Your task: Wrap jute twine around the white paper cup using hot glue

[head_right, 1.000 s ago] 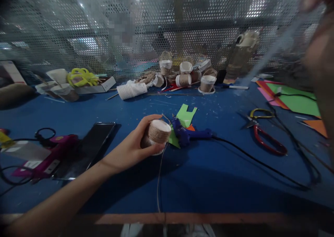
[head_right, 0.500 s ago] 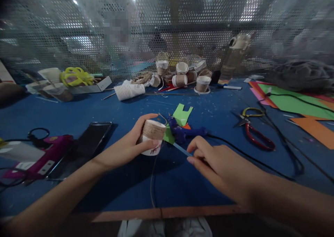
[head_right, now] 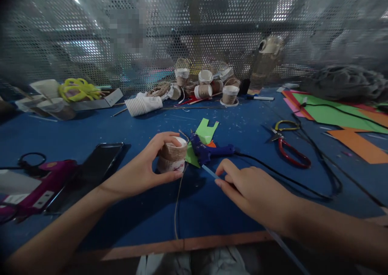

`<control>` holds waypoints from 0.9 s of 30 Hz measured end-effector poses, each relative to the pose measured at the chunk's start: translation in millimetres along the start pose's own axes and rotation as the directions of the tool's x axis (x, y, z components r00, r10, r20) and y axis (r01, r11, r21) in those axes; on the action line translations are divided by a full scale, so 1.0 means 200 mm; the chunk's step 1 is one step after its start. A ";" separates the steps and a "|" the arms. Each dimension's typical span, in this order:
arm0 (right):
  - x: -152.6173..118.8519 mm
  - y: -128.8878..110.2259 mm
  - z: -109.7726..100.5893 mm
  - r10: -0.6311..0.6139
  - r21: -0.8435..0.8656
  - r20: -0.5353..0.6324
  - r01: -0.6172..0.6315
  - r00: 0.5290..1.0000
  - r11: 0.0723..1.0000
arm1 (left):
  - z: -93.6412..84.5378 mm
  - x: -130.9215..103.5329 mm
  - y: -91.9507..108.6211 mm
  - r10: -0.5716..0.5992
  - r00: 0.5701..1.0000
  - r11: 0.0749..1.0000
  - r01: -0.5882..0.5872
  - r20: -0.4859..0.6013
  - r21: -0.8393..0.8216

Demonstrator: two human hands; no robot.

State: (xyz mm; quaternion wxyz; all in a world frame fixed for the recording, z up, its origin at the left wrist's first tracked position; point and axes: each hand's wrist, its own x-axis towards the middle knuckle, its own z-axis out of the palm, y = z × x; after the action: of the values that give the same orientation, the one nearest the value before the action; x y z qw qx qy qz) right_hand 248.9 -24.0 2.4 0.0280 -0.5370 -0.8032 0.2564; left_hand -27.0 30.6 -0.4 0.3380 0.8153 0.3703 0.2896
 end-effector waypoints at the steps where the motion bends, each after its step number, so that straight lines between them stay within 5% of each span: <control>1: 0.00 0.00 0.00 0.005 0.000 -0.002 -0.005 1.000 1.000 | 0.00 0.00 0.00 -0.006 1.000 1.000 0.006 -0.010 -0.002; 10: 0.02 0.00 0.04 -0.013 0.055 -0.059 0.016 0.998 0.998 | 0.01 0.01 -0.01 0.024 0.992 1.000 -0.026 -0.126 -0.012; 22: 0.07 -0.08 0.07 -0.126 -0.485 -0.119 0.053 0.985 0.873 | 0.02 0.02 0.01 0.083 0.980 0.997 -0.081 -0.181 0.019; 27: 0.07 -0.12 0.05 -0.035 -0.300 -0.099 0.004 0.994 0.954 | 0.01 0.01 0.03 0.118 0.964 0.993 -0.111 -0.238 0.043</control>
State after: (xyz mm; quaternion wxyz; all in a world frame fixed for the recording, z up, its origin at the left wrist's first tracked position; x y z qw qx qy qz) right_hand 218.9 -21.9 1.5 -0.0096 -0.5398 -0.8354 0.1035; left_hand -21.6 29.5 3.0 0.2613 0.7992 0.3650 0.3997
